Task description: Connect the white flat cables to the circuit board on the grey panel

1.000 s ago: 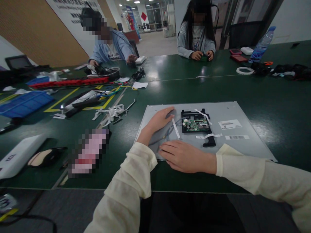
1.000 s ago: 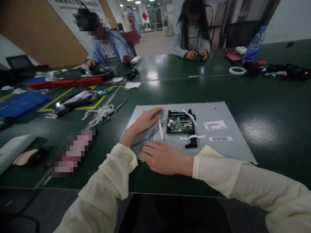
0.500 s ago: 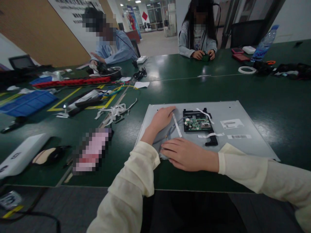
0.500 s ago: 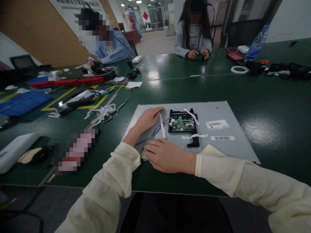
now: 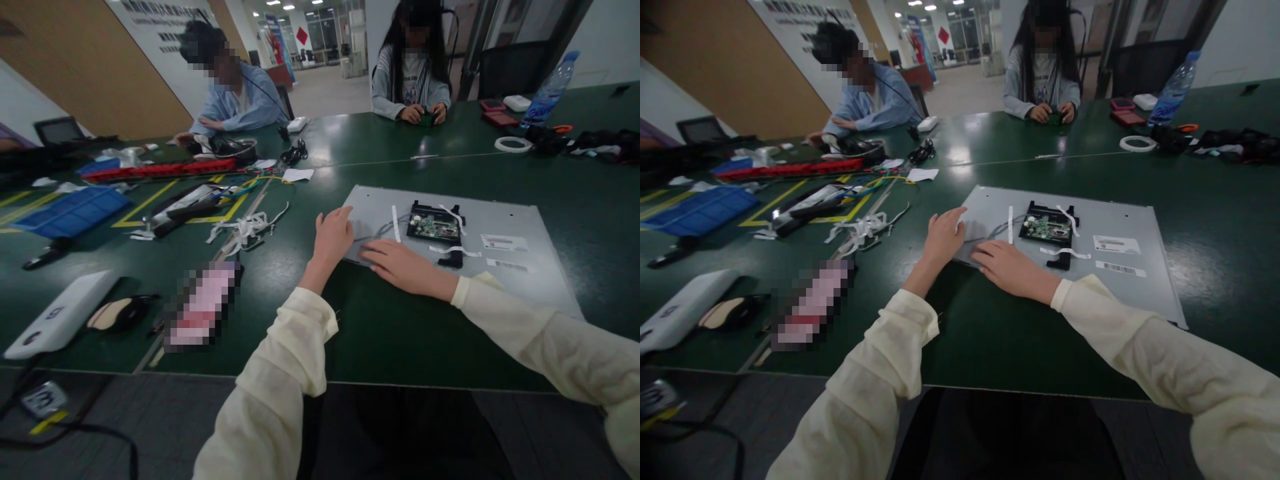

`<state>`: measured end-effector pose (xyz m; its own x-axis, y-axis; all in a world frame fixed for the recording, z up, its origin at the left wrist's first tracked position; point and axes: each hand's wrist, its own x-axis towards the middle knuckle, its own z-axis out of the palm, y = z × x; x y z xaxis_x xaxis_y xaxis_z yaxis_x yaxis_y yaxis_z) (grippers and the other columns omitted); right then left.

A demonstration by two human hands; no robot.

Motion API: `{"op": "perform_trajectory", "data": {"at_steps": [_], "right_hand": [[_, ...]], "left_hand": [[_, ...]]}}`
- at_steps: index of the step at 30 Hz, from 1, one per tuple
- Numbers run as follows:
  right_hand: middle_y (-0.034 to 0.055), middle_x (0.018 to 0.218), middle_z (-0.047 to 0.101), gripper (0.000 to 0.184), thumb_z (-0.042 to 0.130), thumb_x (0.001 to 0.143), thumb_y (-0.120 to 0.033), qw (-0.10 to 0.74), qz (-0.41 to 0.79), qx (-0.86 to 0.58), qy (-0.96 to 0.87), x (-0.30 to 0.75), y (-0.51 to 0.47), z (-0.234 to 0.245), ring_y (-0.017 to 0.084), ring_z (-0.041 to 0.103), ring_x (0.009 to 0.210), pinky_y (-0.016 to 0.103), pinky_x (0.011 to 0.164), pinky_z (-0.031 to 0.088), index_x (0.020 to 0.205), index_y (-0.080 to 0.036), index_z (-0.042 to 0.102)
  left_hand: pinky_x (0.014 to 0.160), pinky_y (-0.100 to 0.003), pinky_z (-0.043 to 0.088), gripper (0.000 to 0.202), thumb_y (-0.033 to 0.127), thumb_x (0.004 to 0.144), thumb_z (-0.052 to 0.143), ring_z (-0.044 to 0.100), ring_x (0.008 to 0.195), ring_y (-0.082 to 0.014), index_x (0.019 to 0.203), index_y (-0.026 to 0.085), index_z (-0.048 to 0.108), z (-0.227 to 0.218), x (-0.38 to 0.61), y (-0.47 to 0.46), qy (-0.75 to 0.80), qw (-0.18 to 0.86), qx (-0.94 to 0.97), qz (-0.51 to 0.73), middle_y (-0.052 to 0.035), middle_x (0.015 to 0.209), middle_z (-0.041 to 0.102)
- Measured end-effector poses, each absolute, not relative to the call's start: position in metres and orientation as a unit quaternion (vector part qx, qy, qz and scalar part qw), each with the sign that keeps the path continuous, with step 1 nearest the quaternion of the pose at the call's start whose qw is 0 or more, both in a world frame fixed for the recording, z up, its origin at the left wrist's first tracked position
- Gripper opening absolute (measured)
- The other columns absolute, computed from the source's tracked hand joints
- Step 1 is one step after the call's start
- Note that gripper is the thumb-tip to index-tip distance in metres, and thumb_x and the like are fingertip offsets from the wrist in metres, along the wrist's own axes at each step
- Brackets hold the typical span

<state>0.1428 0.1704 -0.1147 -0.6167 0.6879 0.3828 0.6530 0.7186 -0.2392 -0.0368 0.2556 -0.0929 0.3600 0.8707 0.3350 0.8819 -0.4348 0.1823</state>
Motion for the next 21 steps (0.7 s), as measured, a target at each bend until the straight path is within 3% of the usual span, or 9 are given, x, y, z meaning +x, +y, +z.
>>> {"op": "perform_trajectory", "data": {"at_steps": [13, 21], "right_hand": [[0.0140, 0.134, 0.053, 0.045, 0.035, 0.096, -0.036, 0.216, -0.005, -0.561, -0.799, 0.271, 0.239, -0.139, 0.028, 0.048, 0.125, 0.047, 0.109, 0.036, 0.130, -0.015, 0.055], [0.0161, 0.129, 0.056, 0.041, 0.040, 0.093, -0.032, 0.176, -0.036, -0.657, -0.732, 0.351, 0.257, -0.155, 0.027, 0.050, 0.120, 0.040, 0.106, 0.035, 0.126, -0.013, 0.057]], "left_hand": [[0.115, -0.049, 0.027, 0.038, 0.021, 0.096, 0.037, 0.048, 0.129, -0.0213, 0.132, 0.022, 0.048, -0.095, -0.037, 0.254, -0.495, -0.020, -0.851, -0.177, -0.0075, 0.137, 0.055], [0.114, -0.051, 0.027, 0.039, 0.022, 0.096, 0.037, 0.047, 0.130, -0.0229, 0.133, 0.022, 0.048, -0.095, -0.038, 0.252, -0.494, -0.023, -0.854, -0.160, -0.0079, 0.139, 0.053]]}}
